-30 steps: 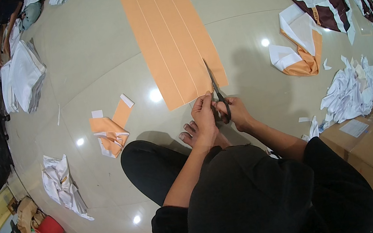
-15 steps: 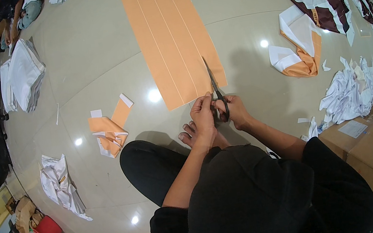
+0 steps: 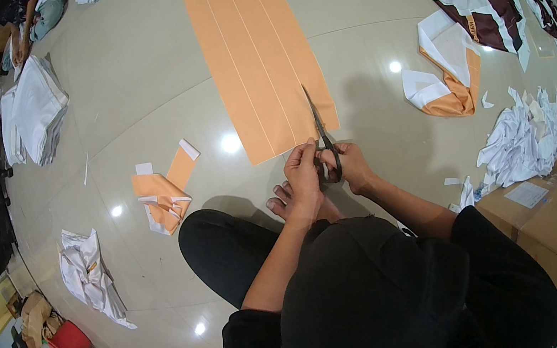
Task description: The person sits on the floor and uses scissors to cut a large piece of orange fabric into long, narrow strips. The person holds the fabric with one hand and cuts along pre-marked lines with the other.
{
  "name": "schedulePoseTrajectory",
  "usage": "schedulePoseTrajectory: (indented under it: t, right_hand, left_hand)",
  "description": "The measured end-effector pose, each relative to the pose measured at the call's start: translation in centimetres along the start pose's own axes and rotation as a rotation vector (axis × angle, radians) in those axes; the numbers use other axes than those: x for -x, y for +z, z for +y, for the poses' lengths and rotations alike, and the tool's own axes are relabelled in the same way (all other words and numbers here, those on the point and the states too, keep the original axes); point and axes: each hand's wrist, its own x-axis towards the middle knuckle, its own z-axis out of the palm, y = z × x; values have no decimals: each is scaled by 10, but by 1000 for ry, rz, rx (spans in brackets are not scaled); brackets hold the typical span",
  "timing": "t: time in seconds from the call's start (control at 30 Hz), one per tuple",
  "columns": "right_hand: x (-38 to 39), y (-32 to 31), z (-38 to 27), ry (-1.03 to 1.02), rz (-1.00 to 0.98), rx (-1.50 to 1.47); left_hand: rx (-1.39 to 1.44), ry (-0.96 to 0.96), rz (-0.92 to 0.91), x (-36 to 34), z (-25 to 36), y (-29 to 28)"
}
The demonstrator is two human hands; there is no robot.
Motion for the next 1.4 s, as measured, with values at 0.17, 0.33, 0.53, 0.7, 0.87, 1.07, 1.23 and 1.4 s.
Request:
schedulePoseTrajectory:
  t: [0.17, 0.33, 0.53, 0.7, 0.87, 1.07, 1.23, 1.4]
  right_hand:
    - [0, 0, -1, 9, 1, -10]
    - [0, 2, -1, 7, -3, -28]
    - [2, 4, -3, 22, 1, -54]
    - [3, 6, -4, 31, 3, -87]
    - [5, 7, -6, 31, 15, -76]
    - [6, 7, -6, 16, 21, -65]
    - [2, 3, -1, 7, 17, -30]
    - [3, 3, -2, 8, 17, -35]
  left_hand:
    - [-20, -9, 13, 2, 2, 2]
    - [-40, 0, 8, 1, 1, 0]
    - [-51, 19, 1, 0, 0, -1]
    - [-63, 31, 5, 1, 0, -1]
    - [-82, 41, 13, 1, 1, 1]
    - [-106, 56, 10, 0, -1, -1]
    - [-111, 51, 19, 2, 1, 1]
    - [-96, 65, 33, 2, 1, 2]
